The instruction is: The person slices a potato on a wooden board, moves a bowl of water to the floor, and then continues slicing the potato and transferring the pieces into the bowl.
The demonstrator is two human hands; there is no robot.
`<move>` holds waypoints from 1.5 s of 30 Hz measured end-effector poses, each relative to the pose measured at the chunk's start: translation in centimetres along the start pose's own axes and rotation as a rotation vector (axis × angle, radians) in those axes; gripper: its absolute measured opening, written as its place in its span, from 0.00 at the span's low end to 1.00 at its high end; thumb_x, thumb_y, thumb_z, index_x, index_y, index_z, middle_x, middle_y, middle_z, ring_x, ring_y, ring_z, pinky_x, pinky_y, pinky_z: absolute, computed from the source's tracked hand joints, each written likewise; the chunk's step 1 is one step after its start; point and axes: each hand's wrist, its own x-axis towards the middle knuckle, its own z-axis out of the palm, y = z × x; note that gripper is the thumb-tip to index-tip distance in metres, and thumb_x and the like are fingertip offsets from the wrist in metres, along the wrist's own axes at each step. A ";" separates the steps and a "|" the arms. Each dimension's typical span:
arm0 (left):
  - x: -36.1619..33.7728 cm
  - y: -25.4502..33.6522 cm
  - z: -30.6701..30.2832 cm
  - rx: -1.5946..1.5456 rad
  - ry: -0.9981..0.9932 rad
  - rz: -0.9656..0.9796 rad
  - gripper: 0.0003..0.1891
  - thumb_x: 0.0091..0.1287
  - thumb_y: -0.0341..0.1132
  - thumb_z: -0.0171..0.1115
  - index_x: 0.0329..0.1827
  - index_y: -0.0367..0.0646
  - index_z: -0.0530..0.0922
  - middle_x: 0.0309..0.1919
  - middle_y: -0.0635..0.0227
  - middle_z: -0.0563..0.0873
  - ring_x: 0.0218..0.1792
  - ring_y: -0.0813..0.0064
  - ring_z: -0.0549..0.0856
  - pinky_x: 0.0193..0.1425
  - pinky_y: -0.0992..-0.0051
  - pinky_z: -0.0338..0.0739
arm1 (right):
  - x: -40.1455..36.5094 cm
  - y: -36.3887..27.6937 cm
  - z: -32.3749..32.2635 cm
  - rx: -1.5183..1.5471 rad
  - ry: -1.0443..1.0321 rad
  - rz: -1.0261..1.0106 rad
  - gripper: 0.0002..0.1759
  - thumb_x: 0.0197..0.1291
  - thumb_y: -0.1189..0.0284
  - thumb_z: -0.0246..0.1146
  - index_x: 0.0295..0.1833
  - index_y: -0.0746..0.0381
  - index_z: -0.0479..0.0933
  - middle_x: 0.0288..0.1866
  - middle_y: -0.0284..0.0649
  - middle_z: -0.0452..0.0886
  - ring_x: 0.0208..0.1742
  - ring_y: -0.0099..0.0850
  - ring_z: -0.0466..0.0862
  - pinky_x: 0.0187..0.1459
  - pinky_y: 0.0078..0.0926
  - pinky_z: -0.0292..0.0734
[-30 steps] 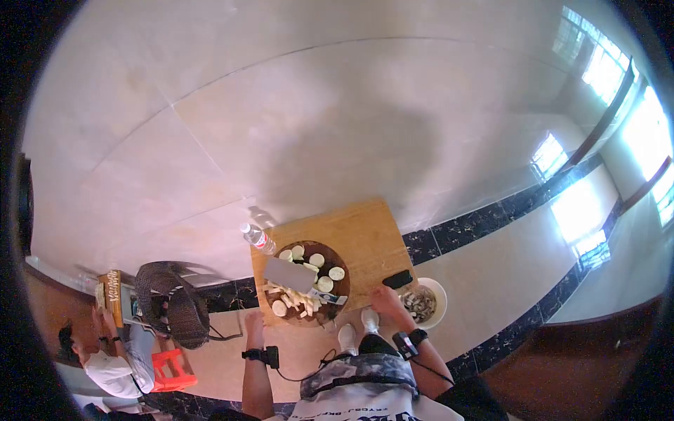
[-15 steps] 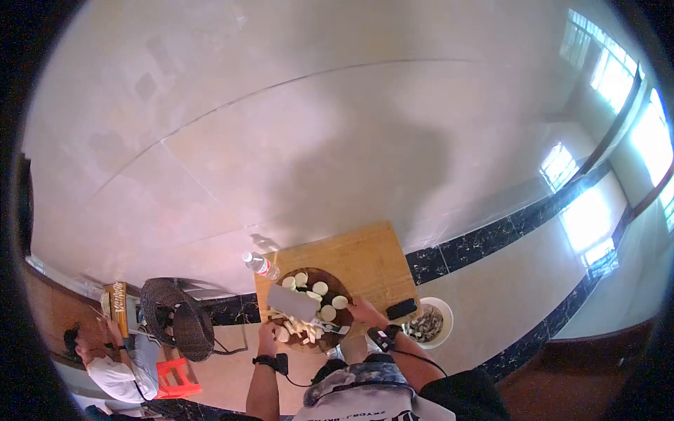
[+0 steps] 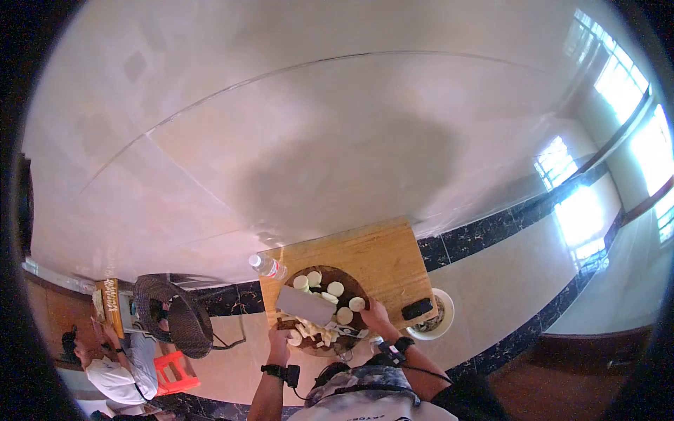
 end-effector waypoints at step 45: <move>-3.4 1.7 1.0 1.230 -0.028 0.675 0.33 0.50 0.37 0.82 0.57 0.39 0.74 0.56 0.49 0.77 0.57 0.45 0.79 0.58 0.51 0.80 | -10.7 -8.3 2.9 -0.730 0.181 -0.314 0.26 0.47 0.67 0.71 0.54 0.62 0.79 0.55 0.49 0.78 0.62 0.49 0.78 0.58 0.50 0.73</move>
